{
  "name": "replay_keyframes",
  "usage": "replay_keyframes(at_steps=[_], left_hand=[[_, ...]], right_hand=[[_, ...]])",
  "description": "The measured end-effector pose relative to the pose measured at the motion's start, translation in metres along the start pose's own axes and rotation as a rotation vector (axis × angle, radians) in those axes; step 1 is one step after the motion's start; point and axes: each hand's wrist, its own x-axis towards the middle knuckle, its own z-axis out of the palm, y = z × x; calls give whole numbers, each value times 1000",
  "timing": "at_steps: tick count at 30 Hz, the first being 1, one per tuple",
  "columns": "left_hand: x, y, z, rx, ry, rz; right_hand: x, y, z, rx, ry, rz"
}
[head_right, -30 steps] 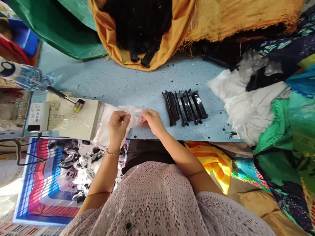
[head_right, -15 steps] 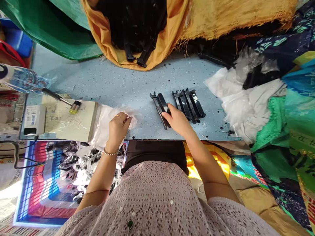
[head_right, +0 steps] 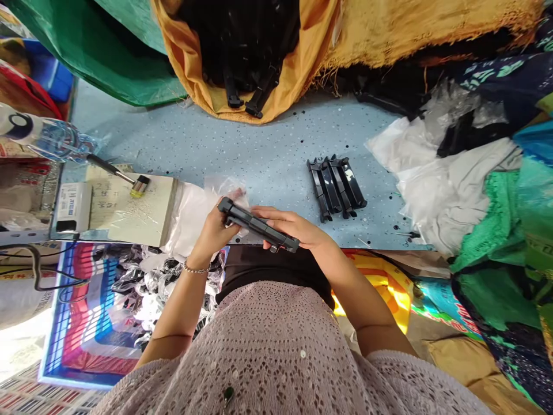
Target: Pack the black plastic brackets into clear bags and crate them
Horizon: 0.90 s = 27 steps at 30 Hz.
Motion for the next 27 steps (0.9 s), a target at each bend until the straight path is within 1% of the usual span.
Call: replay_keyframes(at_steps=[2, 4, 6, 7, 8, 9, 11, 13, 14, 15, 17, 19, 20, 22, 24, 25, 27], left_hand=[[-1, -3, 0, 65, 70, -40], [-1, -3, 2, 147, 123, -44], [-1, -2, 9, 246, 133, -9], [-1, 0, 14, 301, 120, 18], [-2, 1, 20, 349, 95, 53], [-5, 3, 26, 381, 54, 97], [-11, 8, 37, 384, -58, 208], [-18, 13, 44, 329, -153, 308], [-21, 15, 45, 296, -183, 343], [-23, 16, 45, 269, -203, 366], [-26, 19, 42, 237, -201, 379], [-26, 21, 38, 226, -129, 350], [-26, 23, 34, 211, -69, 329], [-27, 29, 24, 143, 45, 280], [-36, 38, 3, 25, 88, 208], [-44, 44, -12, -47, 90, 161], [-70, 54, -51, -201, 37, 86]], right_hand=[[-3, 1, 0, -85, 107, -22], [-5, 3, 3, -274, 222, -74], [-4, 8, 7, -512, 313, -160], [-1, 10, 9, -599, 358, -203], [3, 13, 10, -635, 409, -237], [8, 15, 11, -608, 467, -255], [18, 17, 11, -400, 557, -240], [27, 20, 11, -168, 559, -205], [30, 21, 12, -113, 548, -200], [32, 23, 14, -117, 553, -210], [33, 27, 22, -248, 631, -252], [31, 30, 33, -403, 707, -289], [29, 30, 40, -456, 712, -302], [22, 26, 53, -521, 653, -324], [12, 17, 66, -553, 523, -325], [6, 11, 71, -548, 411, -313], [-4, -3, 80, -515, 87, -274]])
